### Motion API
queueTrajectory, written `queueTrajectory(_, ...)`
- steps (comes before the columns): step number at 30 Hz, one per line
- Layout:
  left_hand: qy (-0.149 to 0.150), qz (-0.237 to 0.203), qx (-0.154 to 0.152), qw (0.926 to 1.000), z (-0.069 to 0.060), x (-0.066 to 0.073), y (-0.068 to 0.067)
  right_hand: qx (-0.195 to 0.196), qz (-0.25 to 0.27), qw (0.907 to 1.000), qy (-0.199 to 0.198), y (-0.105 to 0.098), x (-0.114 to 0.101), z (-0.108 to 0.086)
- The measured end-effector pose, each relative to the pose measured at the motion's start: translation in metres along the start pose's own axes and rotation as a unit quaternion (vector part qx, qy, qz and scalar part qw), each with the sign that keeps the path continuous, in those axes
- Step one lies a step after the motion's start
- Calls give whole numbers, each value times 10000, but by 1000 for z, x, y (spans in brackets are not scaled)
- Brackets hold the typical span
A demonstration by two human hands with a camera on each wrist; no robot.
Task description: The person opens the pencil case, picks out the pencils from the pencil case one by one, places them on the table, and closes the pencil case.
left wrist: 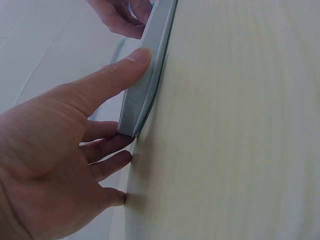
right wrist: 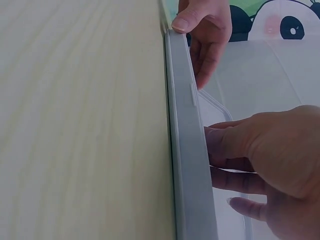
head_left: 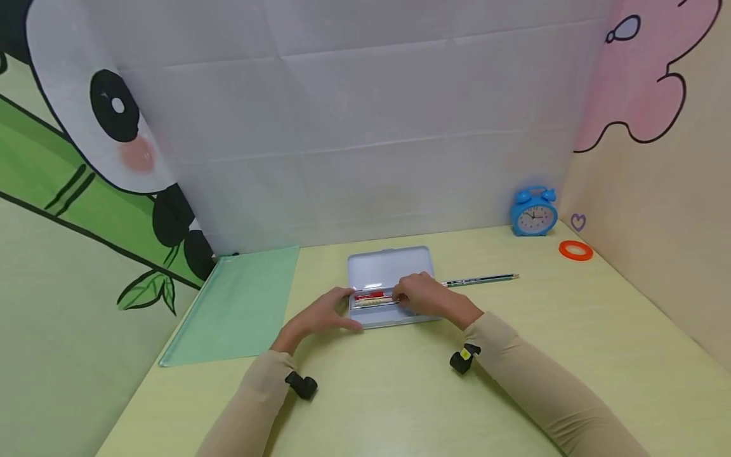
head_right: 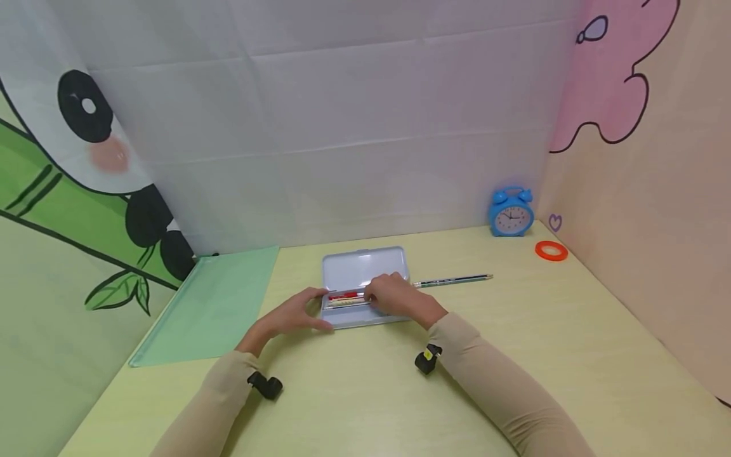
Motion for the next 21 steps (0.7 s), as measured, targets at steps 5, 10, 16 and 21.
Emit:
queueTrajectory(5, -8, -10, 6, 10000, -1, 1, 0, -58, -38, 9999, 146, 1, -1, 0)
queueTrajectory(10, 39, 2, 29, 10000, 0, 1, 0, -66, 12, 9996, 290, 2, -1, 0)
queueTrajectory(16, 33, 24, -5, 10000, -1, 0, 0, -106, -17, 9995, 306, 4, 0, 1)
queueTrajectory(21, 40, 37, -3, 10000, 0, -2, 0, -30, -95, 9997, 203, 4, 0, 1)
Point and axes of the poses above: each hand's wrist, its own z-axis towards the middle knuckle, its own y-axis out of the palm, x = y × z, the point moved 3 cm from there along z, towards the middle knuckle, and after that the axes turned 7 degrees about -y, right-handed, at the moved point
